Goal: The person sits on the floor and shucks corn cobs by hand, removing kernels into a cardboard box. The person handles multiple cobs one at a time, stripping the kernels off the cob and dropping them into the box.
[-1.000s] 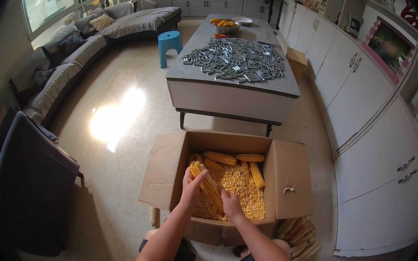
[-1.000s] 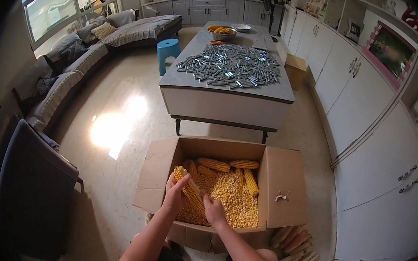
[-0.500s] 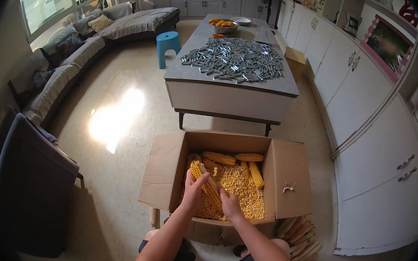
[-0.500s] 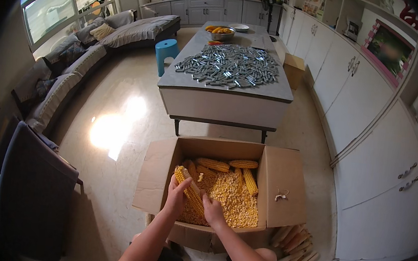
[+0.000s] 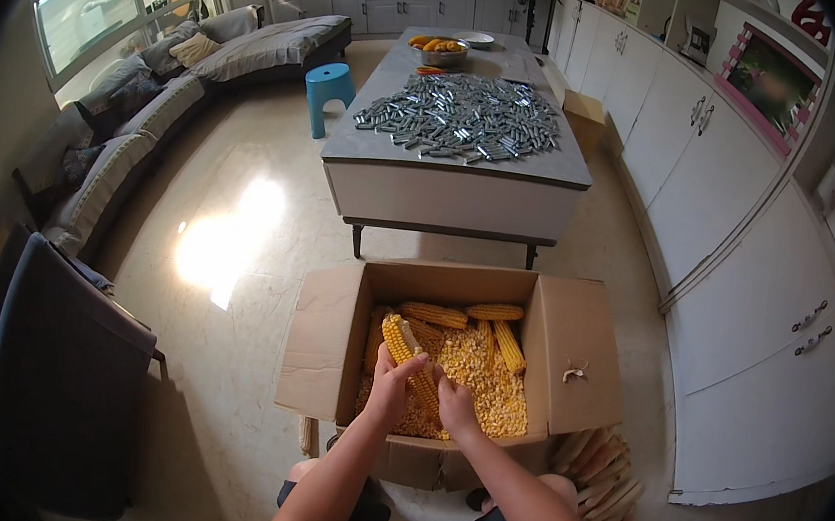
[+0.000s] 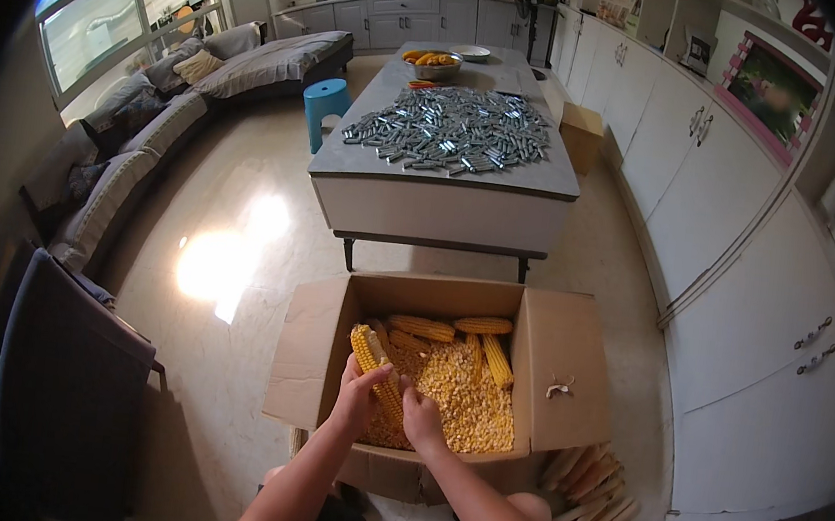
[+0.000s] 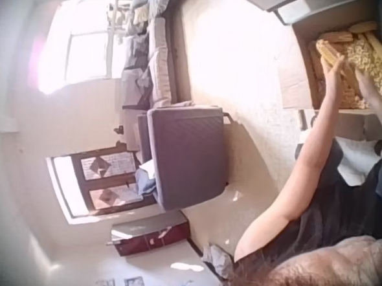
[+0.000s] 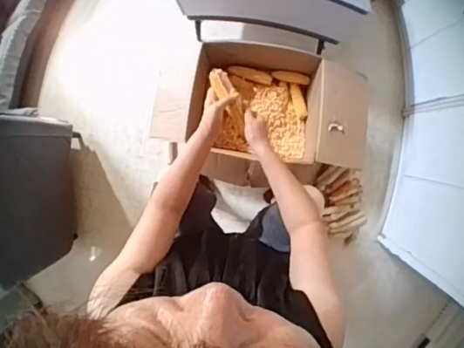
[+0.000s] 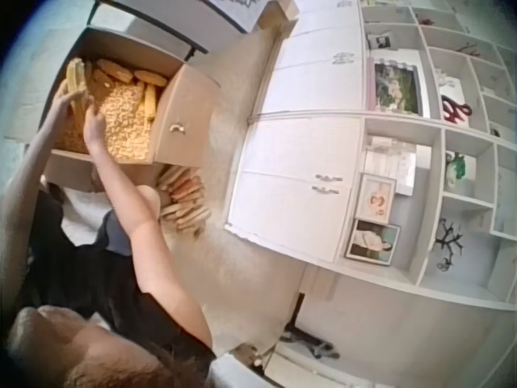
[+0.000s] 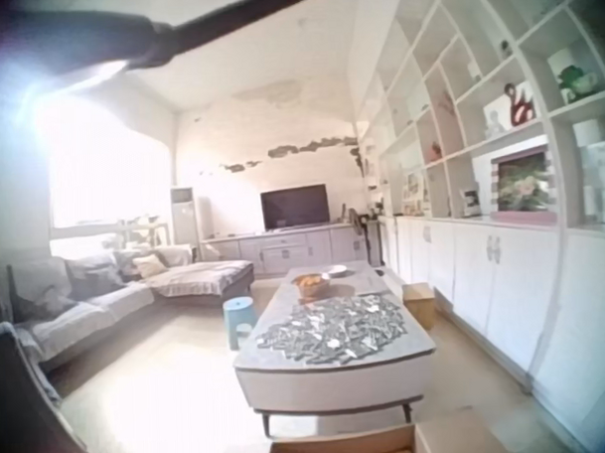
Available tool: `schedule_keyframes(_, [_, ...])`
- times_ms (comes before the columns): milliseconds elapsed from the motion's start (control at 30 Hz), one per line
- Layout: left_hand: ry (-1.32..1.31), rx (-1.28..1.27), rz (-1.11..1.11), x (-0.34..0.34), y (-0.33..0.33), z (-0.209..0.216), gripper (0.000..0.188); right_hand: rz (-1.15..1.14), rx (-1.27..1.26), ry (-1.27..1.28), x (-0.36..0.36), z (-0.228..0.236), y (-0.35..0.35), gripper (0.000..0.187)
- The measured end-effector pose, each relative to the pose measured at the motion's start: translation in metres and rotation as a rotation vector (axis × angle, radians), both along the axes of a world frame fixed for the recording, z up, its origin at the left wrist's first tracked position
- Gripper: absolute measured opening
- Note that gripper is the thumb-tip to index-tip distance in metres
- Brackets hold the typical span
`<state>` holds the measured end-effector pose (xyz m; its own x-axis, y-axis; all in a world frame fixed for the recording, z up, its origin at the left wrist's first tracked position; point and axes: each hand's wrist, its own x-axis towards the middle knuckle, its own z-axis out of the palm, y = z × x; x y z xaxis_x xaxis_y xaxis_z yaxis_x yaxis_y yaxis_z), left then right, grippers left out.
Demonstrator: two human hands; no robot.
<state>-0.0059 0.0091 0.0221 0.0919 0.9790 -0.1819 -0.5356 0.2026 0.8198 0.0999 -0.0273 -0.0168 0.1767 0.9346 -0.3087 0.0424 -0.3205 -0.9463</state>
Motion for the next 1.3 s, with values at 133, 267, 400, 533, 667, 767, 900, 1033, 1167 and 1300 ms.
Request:
schedule_keyframes(133, [0.163, 0.05, 0.062, 0.002, -0.002, -0.002, 0.029, 0.037, 0.001, -0.118, -0.002, 0.013, -0.006, 0.045])
schedule_keyframes(267, [0.144, 0.044, 0.079, 0.006, -0.003, 0.006, 0.031, 0.066, -0.135, -0.063, 0.0, 0.011, -0.002, 0.045])
schedule_keyframes(400, [-0.093, -0.04, 0.06, 0.003, -0.004, 0.012, 0.033, 0.05, -0.013, -0.012, 0.003, -0.001, 0.001, 0.041])
schedule_keyframes(533, [0.204, 0.056, 0.072, 0.003, -0.003, -0.002, 0.031, 0.035, 0.006, -0.085, -0.004, 0.004, -0.003, 0.048])
schedule_keyframes(667, [0.189, 0.016, 0.086, 0.001, 0.0, -0.005, 0.03, 0.181, -0.059, -0.141, 0.004, 0.005, -0.001, 0.053])
schedule_keyframes(767, [0.078, -0.041, 0.129, 0.001, 0.0, 0.001, 0.029, 0.215, 0.026, -0.093, 0.002, 0.021, -0.002, 0.049])
schedule_keyframes(900, [0.279, 0.106, 0.148, 0.005, -0.001, -0.001, 0.029, 0.2, 0.117, -0.308, 0.003, 0.016, -0.002, 0.046])
schedule_keyframes(1033, [0.405, 0.188, 0.159, 0.005, -0.003, -0.004, 0.028, 0.168, 0.191, -0.359, -0.001, 0.026, -0.006, 0.042])
schedule_keyframes(1167, [0.398, 0.186, 0.165, 0.006, -0.003, -0.009, 0.026, 0.153, 0.179, -0.339, -0.001, 0.021, -0.005, 0.044])
schedule_keyframes(1300, [0.411, 0.191, 0.167, 0.005, -0.002, -0.016, 0.025, 0.097, -0.024, -0.334, -0.001, 0.015, -0.001, 0.059])
